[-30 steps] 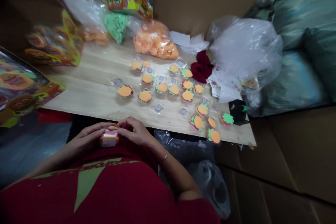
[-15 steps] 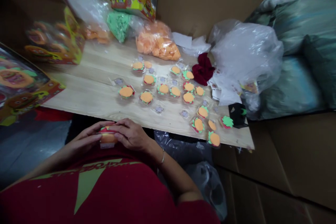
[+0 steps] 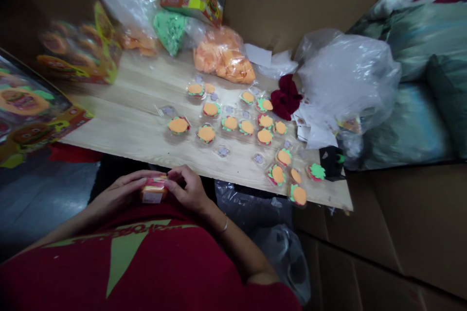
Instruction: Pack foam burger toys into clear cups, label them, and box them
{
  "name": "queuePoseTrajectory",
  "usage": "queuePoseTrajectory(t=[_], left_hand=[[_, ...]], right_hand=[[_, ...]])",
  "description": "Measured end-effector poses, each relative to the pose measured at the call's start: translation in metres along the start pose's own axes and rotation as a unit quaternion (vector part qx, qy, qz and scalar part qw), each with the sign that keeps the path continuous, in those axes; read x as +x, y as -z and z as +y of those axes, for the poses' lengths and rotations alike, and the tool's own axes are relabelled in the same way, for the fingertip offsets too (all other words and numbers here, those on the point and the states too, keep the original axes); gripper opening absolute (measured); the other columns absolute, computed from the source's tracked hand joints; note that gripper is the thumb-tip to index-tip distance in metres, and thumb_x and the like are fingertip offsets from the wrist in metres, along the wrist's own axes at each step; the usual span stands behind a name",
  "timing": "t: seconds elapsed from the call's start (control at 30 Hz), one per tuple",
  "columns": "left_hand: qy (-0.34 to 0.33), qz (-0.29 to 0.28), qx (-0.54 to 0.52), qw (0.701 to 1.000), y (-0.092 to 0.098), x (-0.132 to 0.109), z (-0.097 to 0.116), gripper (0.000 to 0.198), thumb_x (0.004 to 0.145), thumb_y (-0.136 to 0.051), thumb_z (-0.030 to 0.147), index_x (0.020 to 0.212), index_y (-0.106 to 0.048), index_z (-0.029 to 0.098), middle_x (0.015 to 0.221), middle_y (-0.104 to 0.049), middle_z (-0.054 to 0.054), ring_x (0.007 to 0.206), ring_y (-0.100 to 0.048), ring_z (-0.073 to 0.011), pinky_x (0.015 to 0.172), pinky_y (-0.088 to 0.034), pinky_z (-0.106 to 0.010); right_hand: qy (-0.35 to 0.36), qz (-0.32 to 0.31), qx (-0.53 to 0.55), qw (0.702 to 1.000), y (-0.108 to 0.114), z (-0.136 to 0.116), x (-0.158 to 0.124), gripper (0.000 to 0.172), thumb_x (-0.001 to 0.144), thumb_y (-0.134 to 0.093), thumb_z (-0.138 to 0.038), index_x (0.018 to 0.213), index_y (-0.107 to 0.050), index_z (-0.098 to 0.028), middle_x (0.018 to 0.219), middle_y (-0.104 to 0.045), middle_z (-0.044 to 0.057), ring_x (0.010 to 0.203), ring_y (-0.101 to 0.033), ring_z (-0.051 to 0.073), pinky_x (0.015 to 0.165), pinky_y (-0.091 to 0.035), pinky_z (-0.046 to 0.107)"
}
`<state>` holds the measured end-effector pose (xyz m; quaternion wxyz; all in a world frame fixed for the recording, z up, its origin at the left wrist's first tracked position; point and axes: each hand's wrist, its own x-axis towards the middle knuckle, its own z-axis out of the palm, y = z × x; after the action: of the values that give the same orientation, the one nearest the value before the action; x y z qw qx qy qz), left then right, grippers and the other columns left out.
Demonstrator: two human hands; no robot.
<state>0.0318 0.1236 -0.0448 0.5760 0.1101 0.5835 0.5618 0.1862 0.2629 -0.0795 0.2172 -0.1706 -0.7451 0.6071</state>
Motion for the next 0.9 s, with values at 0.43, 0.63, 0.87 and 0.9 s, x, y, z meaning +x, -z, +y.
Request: queuePoseTrajectory(t=[0.43,0.63,0.87,0.9], left_hand=[[-0.018,0.038,-0.014,0.999,-0.007,-0.005,-0.001,0.039,0.07,-0.083,0.047,0.097,-0.078,0.02,0.098,-0.077,-0.007,0.086,-0.069,-0.0205,0.075,-0.054,-0.022],[-0.051,0.091,-0.031,0.994,-0.011,0.008,0.02,0.045,0.064,-0.087,0.046,0.099,-0.075,0.021,0.088,-0.076,-0.003,0.076,-0.068,-0.0182,0.068,-0.055,-0.022],[-0.053,0.062,0.132,0.988,-0.012,-0.001,0.035,0.04,0.058,-0.088,0.05,0.071,-0.075,0.015,0.066,-0.07,-0.005,0.056,-0.059,-0.0144,0.051,-0.048,-0.018],[-0.054,0.062,0.133,0.988,-0.013,-0.004,0.034,0.04,0.058,-0.087,0.05,0.073,-0.075,0.015,0.068,-0.071,-0.005,0.057,-0.059,-0.0148,0.052,-0.048,-0.018]], right_hand=[[-0.051,-0.036,0.041,0.997,0.006,-0.001,0.017,0.016,0.086,-0.064,-0.031,0.08,-0.065,-0.016,0.076,-0.062,0.001,0.074,-0.055,0.013,0.072,-0.044,0.026],[-0.056,0.002,0.052,0.997,0.004,-0.013,0.028,0.021,0.087,-0.061,-0.037,0.078,-0.059,-0.017,0.075,-0.056,-0.001,0.07,-0.052,0.012,0.068,-0.043,0.025],[-0.087,-0.068,0.105,0.988,-0.004,-0.021,0.026,0.018,0.088,-0.059,-0.035,0.086,-0.061,-0.016,0.081,-0.061,0.0,0.076,-0.055,0.012,0.072,-0.044,0.024],[-0.079,-0.067,0.099,0.99,-0.002,-0.024,0.027,0.018,0.088,-0.059,-0.034,0.085,-0.061,-0.016,0.081,-0.062,0.0,0.076,-0.056,0.012,0.072,-0.044,0.024]])
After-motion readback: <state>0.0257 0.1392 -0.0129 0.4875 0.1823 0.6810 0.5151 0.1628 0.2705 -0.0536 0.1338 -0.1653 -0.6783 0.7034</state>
